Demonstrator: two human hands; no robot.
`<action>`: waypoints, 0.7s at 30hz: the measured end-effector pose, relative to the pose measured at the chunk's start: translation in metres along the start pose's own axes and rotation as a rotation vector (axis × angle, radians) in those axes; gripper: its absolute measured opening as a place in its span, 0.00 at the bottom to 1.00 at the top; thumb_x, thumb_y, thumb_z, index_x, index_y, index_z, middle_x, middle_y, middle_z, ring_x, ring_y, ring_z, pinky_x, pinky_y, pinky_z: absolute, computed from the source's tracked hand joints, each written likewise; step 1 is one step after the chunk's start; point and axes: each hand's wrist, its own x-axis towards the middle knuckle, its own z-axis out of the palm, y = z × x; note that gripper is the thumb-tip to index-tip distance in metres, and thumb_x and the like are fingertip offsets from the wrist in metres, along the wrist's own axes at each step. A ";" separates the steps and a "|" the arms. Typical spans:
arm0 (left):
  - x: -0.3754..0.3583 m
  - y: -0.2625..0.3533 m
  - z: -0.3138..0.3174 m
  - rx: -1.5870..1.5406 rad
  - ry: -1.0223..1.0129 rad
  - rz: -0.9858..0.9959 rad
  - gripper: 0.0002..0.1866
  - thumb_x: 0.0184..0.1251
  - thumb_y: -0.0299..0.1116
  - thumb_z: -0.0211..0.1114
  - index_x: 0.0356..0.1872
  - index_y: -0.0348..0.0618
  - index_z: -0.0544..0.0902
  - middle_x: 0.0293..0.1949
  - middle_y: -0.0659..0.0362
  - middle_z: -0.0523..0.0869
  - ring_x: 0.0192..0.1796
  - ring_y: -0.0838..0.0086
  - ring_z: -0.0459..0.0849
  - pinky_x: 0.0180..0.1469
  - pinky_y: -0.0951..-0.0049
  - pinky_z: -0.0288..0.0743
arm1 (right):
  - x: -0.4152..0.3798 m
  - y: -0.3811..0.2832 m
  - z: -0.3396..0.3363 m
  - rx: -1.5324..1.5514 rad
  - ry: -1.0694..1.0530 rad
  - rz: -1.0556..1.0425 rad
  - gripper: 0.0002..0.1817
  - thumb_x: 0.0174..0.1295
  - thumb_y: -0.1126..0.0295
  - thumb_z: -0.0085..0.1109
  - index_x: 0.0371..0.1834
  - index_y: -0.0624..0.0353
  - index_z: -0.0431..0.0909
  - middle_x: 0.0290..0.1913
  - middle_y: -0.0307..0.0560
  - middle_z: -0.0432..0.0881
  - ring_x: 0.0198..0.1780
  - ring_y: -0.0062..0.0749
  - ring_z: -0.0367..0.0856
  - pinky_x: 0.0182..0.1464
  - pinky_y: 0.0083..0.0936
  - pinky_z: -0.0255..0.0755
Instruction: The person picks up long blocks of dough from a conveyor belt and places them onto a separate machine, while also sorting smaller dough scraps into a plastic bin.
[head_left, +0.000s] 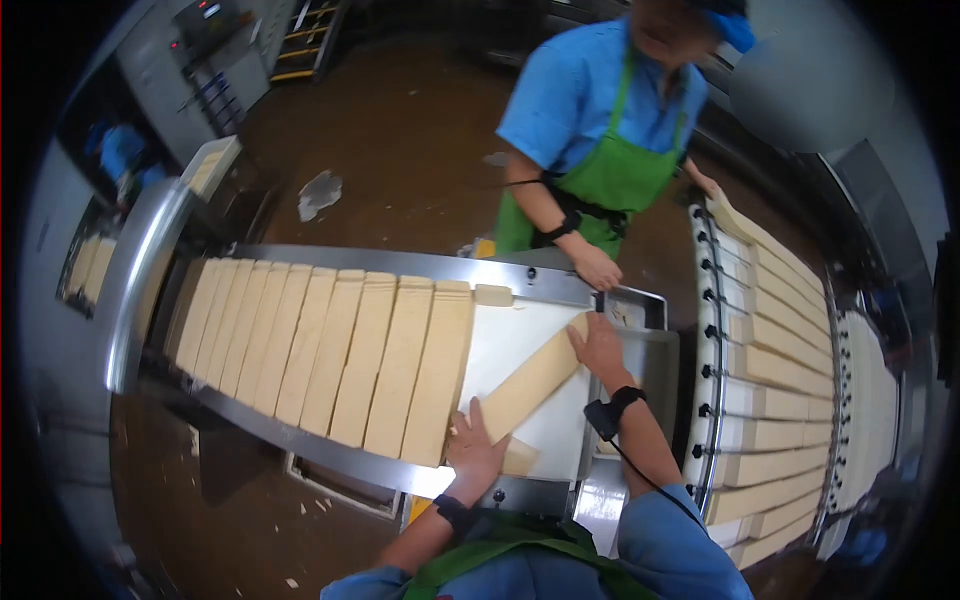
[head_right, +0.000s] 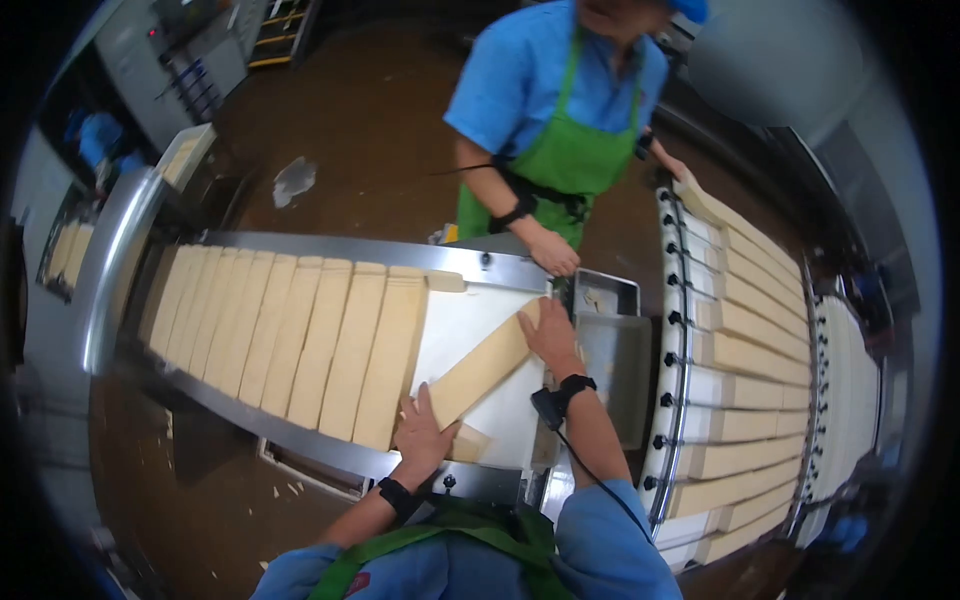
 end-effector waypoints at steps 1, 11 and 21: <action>0.002 -0.002 0.009 0.028 0.009 -0.023 0.49 0.56 0.46 0.81 0.76 0.45 0.64 0.66 0.41 0.69 0.60 0.42 0.81 0.57 0.48 0.81 | -0.004 0.000 -0.001 0.040 -0.007 0.012 0.27 0.68 0.50 0.66 0.52 0.68 0.78 0.49 0.67 0.83 0.53 0.63 0.82 0.58 0.50 0.77; -0.023 0.043 0.028 0.002 0.195 0.383 0.43 0.50 0.30 0.81 0.70 0.45 0.72 0.67 0.41 0.71 0.67 0.43 0.74 0.69 0.53 0.72 | -0.150 0.019 -0.096 0.169 0.487 0.389 0.32 0.67 0.53 0.67 0.65 0.66 0.72 0.55 0.64 0.79 0.58 0.62 0.78 0.61 0.51 0.72; -0.144 0.242 0.059 -0.136 -0.222 0.977 0.44 0.52 0.24 0.77 0.74 0.46 0.69 0.70 0.40 0.66 0.70 0.42 0.70 0.71 0.53 0.69 | -0.394 0.139 -0.265 -0.089 1.083 0.870 0.27 0.67 0.60 0.68 0.64 0.64 0.77 0.56 0.62 0.83 0.57 0.59 0.82 0.60 0.45 0.77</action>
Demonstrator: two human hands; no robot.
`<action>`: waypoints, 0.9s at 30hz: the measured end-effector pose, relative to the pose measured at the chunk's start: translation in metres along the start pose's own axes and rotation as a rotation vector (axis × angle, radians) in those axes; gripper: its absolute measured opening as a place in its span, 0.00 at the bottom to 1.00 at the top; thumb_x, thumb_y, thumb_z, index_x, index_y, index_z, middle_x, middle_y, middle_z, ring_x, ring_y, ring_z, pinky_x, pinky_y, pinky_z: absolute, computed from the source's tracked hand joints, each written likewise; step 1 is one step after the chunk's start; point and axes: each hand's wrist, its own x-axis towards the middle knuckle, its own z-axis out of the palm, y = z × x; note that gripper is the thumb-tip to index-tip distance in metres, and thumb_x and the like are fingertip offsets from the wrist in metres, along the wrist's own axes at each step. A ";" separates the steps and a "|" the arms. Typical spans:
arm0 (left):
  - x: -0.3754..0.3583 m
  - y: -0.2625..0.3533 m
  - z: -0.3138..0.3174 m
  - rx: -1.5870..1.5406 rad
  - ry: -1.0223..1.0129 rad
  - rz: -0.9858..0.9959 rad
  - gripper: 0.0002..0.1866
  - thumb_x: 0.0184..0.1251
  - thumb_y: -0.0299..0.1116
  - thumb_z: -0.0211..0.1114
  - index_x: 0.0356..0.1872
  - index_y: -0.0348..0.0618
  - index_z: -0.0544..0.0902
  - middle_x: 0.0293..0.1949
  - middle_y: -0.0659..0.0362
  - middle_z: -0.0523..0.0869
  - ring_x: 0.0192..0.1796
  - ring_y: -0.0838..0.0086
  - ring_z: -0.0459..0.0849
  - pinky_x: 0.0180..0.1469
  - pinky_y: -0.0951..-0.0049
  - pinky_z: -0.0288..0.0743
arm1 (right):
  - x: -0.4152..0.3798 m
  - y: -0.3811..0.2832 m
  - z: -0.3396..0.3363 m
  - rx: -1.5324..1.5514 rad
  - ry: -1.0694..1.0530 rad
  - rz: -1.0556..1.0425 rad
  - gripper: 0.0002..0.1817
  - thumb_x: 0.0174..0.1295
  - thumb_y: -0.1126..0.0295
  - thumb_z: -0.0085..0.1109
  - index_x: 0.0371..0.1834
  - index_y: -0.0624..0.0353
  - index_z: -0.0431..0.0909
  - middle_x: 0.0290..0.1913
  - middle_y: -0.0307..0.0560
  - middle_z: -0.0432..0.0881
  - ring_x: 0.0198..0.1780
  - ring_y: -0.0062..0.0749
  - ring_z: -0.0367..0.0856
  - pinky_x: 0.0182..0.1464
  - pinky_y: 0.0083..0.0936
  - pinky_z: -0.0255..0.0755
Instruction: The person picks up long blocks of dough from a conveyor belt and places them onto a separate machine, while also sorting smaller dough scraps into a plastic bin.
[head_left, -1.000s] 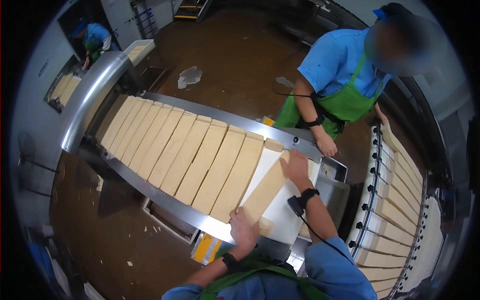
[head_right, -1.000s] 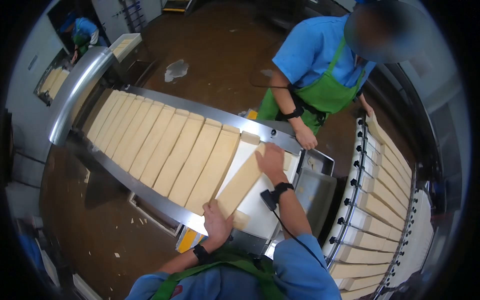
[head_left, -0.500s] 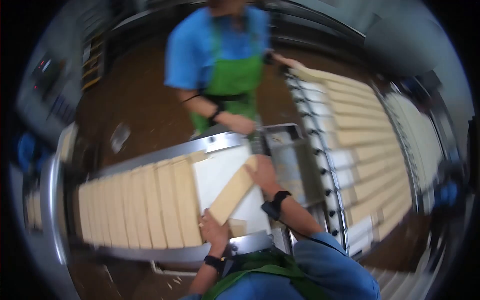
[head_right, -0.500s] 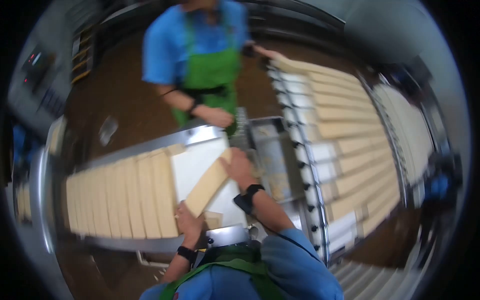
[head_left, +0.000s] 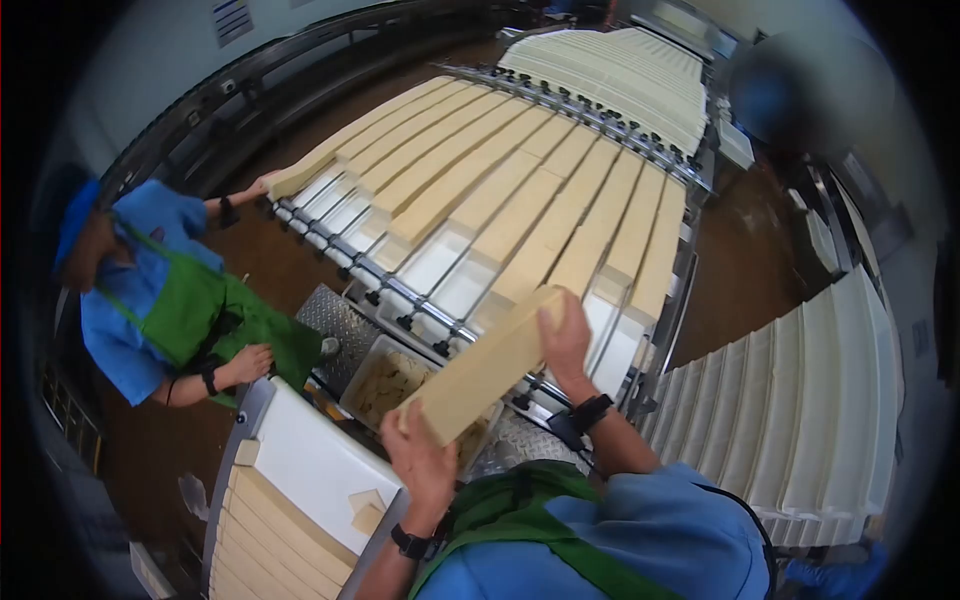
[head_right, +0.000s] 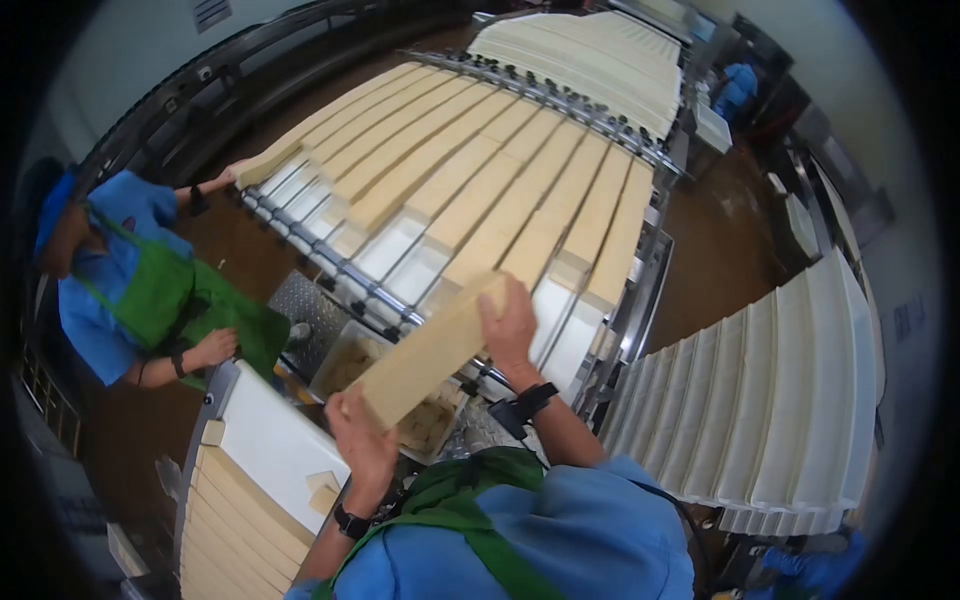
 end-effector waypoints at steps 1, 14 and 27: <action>0.004 0.021 0.006 -0.056 -0.148 0.049 0.43 0.54 0.27 0.78 0.74 0.44 0.69 0.66 0.41 0.67 0.67 0.43 0.72 0.69 0.53 0.70 | 0.008 0.035 -0.013 -0.080 0.032 0.024 0.25 0.68 0.60 0.67 0.63 0.64 0.78 0.55 0.62 0.84 0.58 0.59 0.83 0.60 0.45 0.77; 0.008 0.096 0.069 -0.311 -0.880 -0.032 0.42 0.67 0.41 0.75 0.78 0.40 0.66 0.59 0.41 0.70 0.66 0.49 0.72 0.71 0.59 0.69 | 0.065 0.141 -0.059 -0.592 -0.579 0.057 0.32 0.71 0.41 0.57 0.49 0.66 0.83 0.44 0.63 0.89 0.47 0.56 0.88 0.68 0.50 0.65; 0.005 0.110 0.125 -0.272 -0.611 0.035 0.31 0.72 0.36 0.70 0.73 0.43 0.71 0.58 0.44 0.75 0.62 0.51 0.78 0.66 0.56 0.73 | 0.040 0.118 -0.074 -0.629 -0.200 -0.004 0.33 0.70 0.55 0.64 0.73 0.61 0.72 0.69 0.65 0.73 0.77 0.54 0.66 0.80 0.65 0.44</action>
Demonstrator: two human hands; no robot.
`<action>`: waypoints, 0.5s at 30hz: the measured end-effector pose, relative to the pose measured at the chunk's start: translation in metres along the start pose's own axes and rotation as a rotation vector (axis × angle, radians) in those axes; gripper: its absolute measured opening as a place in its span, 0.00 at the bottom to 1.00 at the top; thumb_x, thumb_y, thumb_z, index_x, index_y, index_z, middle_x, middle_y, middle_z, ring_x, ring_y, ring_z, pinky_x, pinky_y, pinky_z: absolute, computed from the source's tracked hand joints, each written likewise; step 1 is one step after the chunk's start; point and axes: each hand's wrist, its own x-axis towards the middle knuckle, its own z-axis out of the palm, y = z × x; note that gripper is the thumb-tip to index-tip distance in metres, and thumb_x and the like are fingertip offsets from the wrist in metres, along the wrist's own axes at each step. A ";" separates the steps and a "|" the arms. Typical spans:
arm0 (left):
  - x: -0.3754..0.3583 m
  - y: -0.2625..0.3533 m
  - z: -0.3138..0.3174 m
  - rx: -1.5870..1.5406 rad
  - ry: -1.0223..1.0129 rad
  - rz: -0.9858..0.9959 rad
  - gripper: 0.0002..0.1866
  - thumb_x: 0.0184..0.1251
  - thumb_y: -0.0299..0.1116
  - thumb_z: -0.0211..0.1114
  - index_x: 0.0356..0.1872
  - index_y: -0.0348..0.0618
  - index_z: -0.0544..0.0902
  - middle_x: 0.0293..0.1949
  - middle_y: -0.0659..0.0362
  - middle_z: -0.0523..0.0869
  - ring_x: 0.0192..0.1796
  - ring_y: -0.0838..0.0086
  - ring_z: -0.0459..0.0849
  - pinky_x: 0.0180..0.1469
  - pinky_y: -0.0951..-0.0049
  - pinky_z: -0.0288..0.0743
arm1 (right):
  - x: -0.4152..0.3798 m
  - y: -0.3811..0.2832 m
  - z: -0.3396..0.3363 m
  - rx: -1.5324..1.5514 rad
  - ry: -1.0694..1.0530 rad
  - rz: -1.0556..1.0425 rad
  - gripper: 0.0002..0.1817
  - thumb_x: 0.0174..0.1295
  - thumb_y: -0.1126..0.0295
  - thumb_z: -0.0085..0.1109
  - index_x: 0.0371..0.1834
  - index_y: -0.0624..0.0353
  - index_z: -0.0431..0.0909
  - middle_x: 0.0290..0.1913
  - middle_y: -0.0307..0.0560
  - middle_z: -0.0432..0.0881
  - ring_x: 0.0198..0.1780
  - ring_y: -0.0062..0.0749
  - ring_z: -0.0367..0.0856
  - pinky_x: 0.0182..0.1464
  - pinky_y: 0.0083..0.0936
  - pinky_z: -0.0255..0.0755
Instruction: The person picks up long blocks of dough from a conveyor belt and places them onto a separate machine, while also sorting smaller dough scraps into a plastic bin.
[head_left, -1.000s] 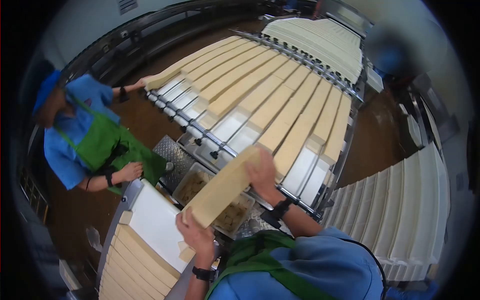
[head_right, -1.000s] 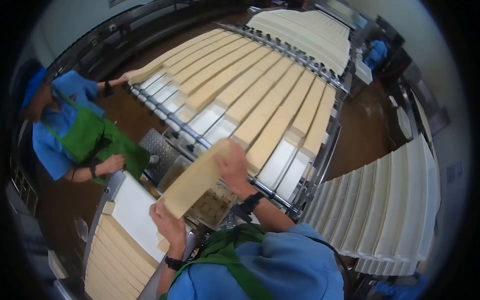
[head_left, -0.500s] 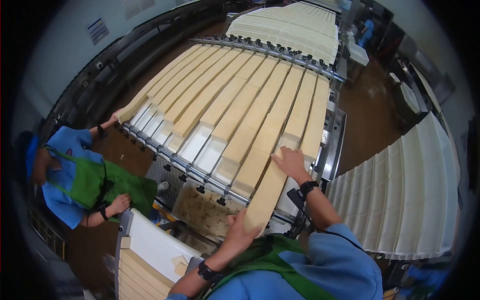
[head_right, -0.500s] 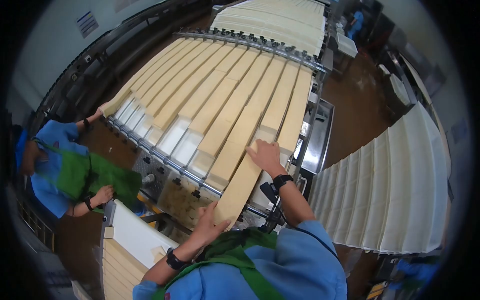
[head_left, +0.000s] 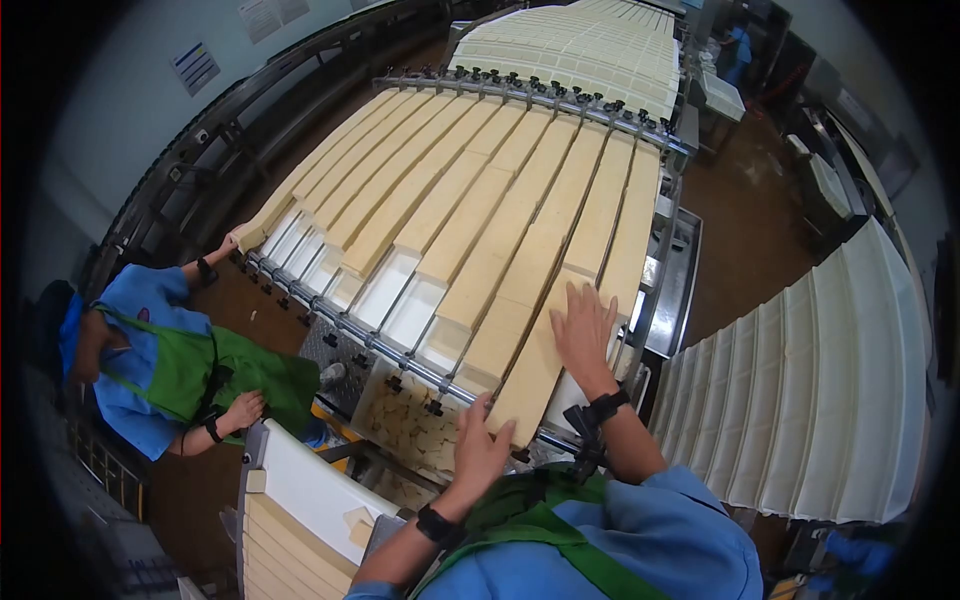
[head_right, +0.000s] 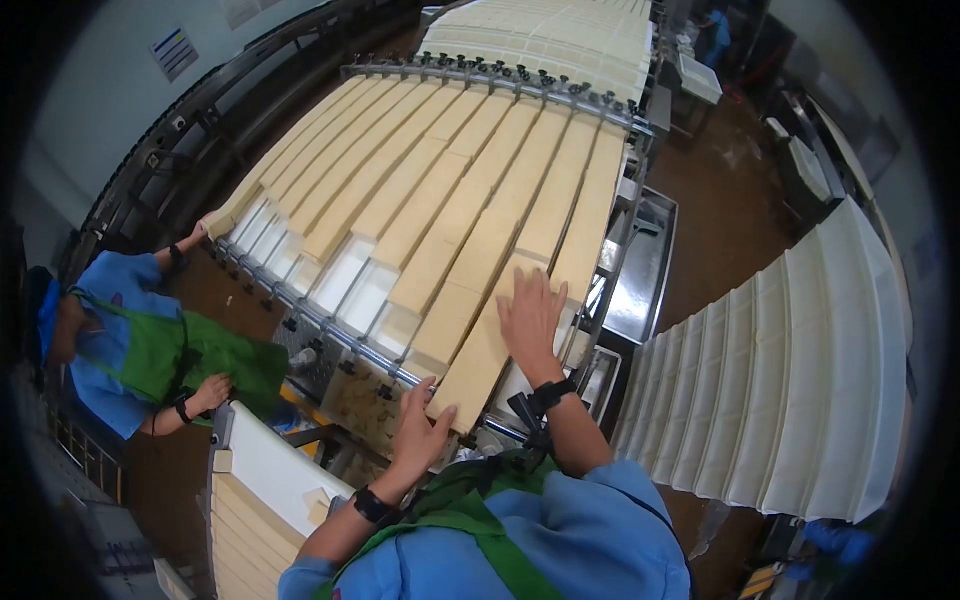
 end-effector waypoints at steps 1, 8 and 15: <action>0.005 0.001 0.005 -0.017 0.033 0.030 0.31 0.73 0.36 0.68 0.73 0.43 0.70 0.59 0.43 0.75 0.63 0.48 0.77 0.66 0.54 0.73 | -0.008 0.001 -0.001 -0.001 0.003 0.000 0.33 0.70 0.55 0.64 0.73 0.61 0.72 0.69 0.65 0.73 0.77 0.54 0.66 0.80 0.65 0.44; 0.008 -0.008 0.012 0.000 0.051 0.107 0.29 0.75 0.35 0.65 0.73 0.42 0.69 0.61 0.41 0.73 0.64 0.44 0.77 0.67 0.52 0.72 | -0.023 0.020 0.006 0.180 -0.049 -0.047 0.31 0.69 0.58 0.65 0.71 0.64 0.74 0.73 0.68 0.69 0.78 0.57 0.62 0.81 0.63 0.44; 0.008 -0.002 0.009 0.008 0.030 0.091 0.30 0.74 0.36 0.66 0.73 0.42 0.69 0.62 0.41 0.73 0.65 0.44 0.77 0.68 0.53 0.72 | 0.041 0.032 0.017 0.054 0.004 -0.111 0.31 0.64 0.57 0.69 0.65 0.65 0.77 0.61 0.62 0.77 0.68 0.55 0.70 0.71 0.53 0.60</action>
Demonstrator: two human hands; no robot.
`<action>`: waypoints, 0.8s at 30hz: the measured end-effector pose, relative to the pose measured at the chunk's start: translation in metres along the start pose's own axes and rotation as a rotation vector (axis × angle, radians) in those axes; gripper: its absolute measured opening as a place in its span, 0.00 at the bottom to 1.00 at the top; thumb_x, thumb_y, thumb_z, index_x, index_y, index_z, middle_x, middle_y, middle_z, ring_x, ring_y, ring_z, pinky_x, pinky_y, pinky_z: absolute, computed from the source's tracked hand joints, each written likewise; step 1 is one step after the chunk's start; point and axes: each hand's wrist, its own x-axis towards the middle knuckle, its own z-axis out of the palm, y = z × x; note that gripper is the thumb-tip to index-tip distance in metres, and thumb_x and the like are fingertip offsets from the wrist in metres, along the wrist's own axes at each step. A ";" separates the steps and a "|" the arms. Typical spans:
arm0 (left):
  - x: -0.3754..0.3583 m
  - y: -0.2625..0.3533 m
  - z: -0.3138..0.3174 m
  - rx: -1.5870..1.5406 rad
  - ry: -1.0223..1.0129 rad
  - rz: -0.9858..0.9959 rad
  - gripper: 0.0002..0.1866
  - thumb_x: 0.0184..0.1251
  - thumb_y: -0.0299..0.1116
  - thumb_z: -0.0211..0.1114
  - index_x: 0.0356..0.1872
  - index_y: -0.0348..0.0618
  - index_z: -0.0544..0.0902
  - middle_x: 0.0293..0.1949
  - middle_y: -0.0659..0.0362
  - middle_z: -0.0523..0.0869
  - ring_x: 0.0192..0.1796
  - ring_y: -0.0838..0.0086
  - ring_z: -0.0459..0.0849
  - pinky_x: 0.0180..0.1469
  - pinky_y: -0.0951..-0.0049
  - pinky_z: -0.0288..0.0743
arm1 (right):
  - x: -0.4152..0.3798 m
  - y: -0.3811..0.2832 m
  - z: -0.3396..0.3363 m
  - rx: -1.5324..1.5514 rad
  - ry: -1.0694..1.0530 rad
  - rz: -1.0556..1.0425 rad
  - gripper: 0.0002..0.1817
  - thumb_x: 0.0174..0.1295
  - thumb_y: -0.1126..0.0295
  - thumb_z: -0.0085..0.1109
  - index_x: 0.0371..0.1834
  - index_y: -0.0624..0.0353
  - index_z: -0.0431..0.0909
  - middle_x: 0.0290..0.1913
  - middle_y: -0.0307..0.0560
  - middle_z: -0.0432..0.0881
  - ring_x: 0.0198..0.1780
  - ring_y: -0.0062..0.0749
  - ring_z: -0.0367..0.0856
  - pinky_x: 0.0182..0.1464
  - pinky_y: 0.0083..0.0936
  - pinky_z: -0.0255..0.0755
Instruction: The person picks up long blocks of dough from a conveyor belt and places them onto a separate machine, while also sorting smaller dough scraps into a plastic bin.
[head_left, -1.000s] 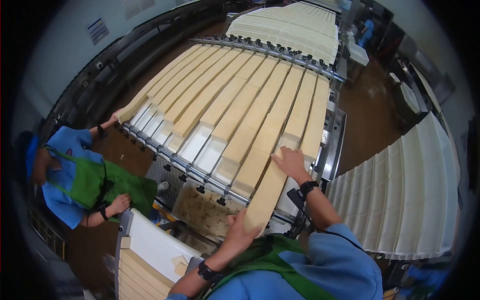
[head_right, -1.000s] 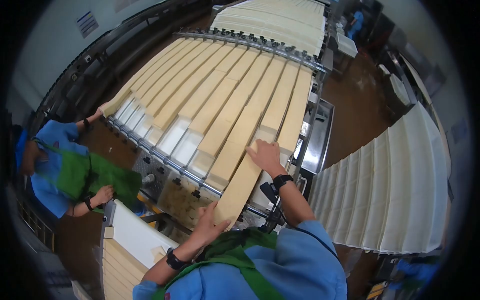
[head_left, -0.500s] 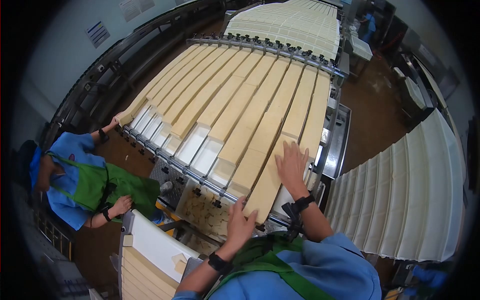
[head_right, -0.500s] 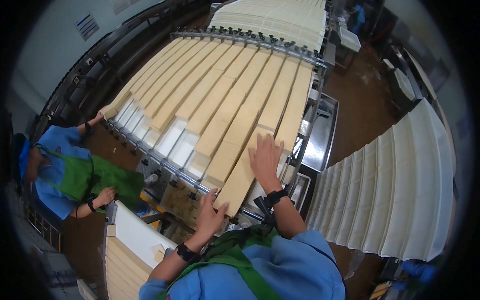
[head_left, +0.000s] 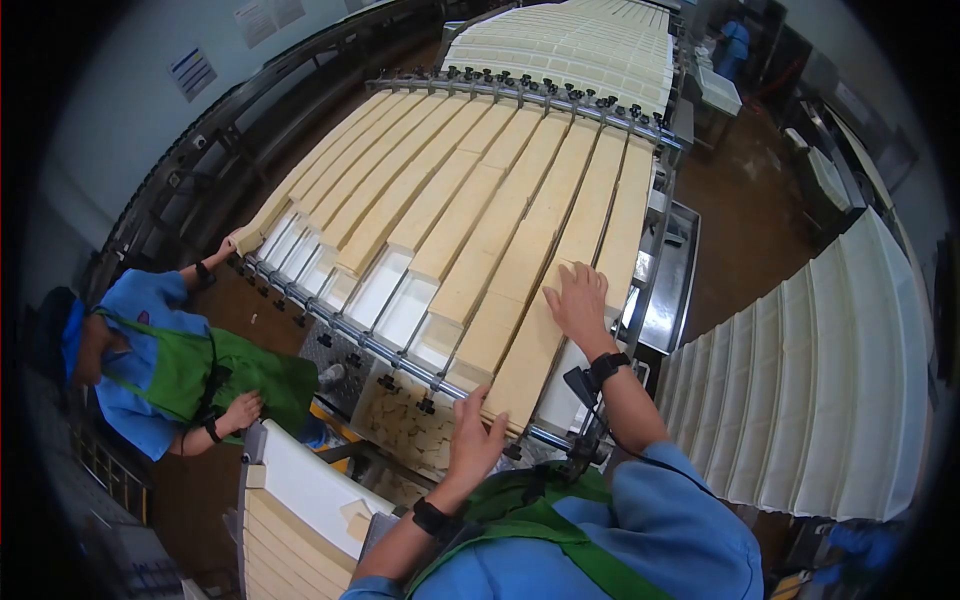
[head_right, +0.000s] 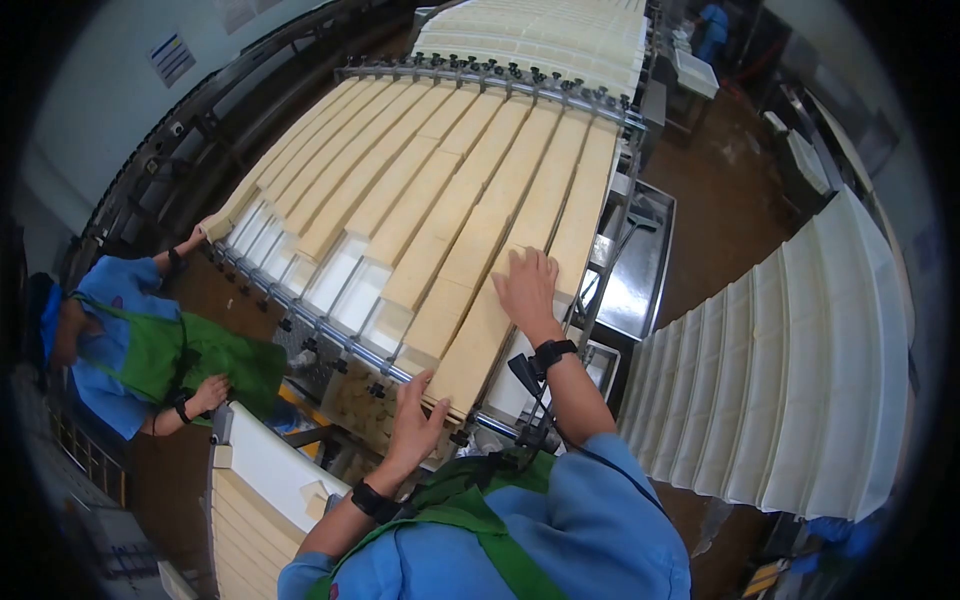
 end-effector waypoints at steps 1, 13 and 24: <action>0.000 0.001 0.000 0.004 -0.005 -0.008 0.30 0.74 0.35 0.66 0.73 0.42 0.69 0.62 0.41 0.73 0.65 0.45 0.77 0.68 0.54 0.72 | 0.005 0.001 0.000 0.003 0.001 -0.002 0.31 0.64 0.57 0.69 0.65 0.65 0.77 0.61 0.62 0.77 0.68 0.55 0.70 0.71 0.53 0.60; 0.000 -0.002 -0.003 -0.042 0.000 -0.026 0.28 0.71 0.32 0.67 0.70 0.40 0.72 0.59 0.43 0.75 0.62 0.47 0.78 0.67 0.56 0.73 | 0.018 -0.003 0.006 0.022 -0.034 0.103 0.32 0.59 0.51 0.72 0.58 0.66 0.79 0.50 0.57 0.79 0.57 0.51 0.74 0.60 0.46 0.64; 0.004 0.000 0.001 -0.003 0.038 -0.039 0.27 0.69 0.33 0.69 0.68 0.41 0.76 0.55 0.44 0.77 0.60 0.52 0.80 0.63 0.58 0.75 | 0.032 0.005 0.019 -0.156 -0.068 0.120 0.27 0.60 0.48 0.71 0.47 0.63 0.82 0.47 0.54 0.80 0.52 0.49 0.79 0.59 0.45 0.65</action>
